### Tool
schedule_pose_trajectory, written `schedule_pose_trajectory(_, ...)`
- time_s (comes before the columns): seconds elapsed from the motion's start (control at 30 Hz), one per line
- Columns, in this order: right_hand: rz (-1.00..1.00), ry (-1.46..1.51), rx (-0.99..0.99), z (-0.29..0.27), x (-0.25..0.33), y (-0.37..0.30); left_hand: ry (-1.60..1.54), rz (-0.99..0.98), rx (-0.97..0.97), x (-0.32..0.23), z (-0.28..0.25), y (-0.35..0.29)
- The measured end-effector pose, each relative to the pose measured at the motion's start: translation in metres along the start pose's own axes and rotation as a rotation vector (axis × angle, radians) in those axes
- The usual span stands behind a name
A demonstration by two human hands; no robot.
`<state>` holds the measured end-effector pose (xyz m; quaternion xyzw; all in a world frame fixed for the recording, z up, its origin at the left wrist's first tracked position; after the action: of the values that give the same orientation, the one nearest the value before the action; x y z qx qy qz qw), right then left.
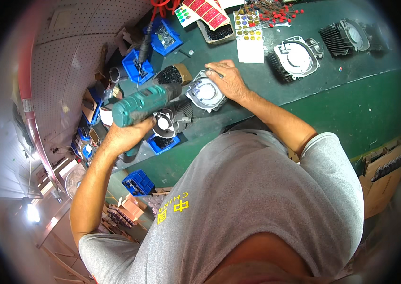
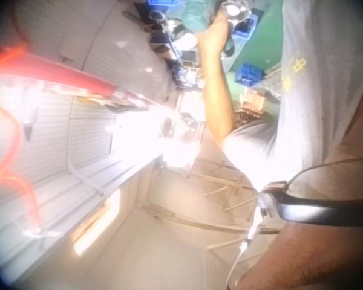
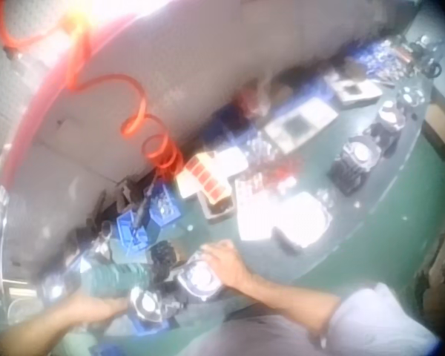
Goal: The person uses a cordless drill to fasten screws into several circular electronic components on a workbench. They repeatedly pick up screws from a blue tray, align them with the drill bit, and drive them into the components one at a time.
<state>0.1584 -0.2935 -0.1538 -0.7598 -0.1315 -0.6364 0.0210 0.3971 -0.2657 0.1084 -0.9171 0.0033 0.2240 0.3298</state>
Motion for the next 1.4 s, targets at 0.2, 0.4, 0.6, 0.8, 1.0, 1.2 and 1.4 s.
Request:
schedule_pose_trajectory(0.2,-0.026,0.012,0.001,-0.003,-0.001,0.0,0.021,0.019,0.012,-0.004,-0.001,0.0)
schedule_pose_trajectory(0.4,-0.037,-0.017,0.014,0.0,-0.004,0.001,0.037,0.051,0.0,-0.007,-0.003,0.003)
schedule_pose_trajectory(0.6,-0.077,-0.008,0.051,0.002,-0.006,0.005,0.051,-0.049,0.022,-0.003,-0.002,0.001)
schedule_pose_trajectory(0.8,-0.054,-0.01,0.024,0.003,0.001,0.007,-0.003,-0.086,-0.001,0.001,-0.001,-0.002)
schedule_pose_trajectory(1.0,-0.041,-0.034,0.033,0.011,0.005,0.013,-0.117,-0.194,0.003,0.032,0.002,-0.002)
schedule_pose_trajectory(1.2,0.078,-0.063,0.009,0.033,0.004,0.019,-0.218,-0.376,0.037,0.051,-0.004,0.0)
schedule_pose_trajectory(1.4,0.124,-0.128,0.0,0.051,0.001,0.042,-0.202,-0.486,-0.04,0.089,-0.011,0.006)
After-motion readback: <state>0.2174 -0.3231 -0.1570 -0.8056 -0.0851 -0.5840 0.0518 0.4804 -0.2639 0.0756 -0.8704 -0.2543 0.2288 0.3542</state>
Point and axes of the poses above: each hand's wrist, its own y-axis towards the middle knuckle, its own z-axis out of the palm, x = y × z, the point moved 2 cm from there along y, towards the middle knuckle, and after that the axes turned 7 degrees about y, right-handed, at the moved point
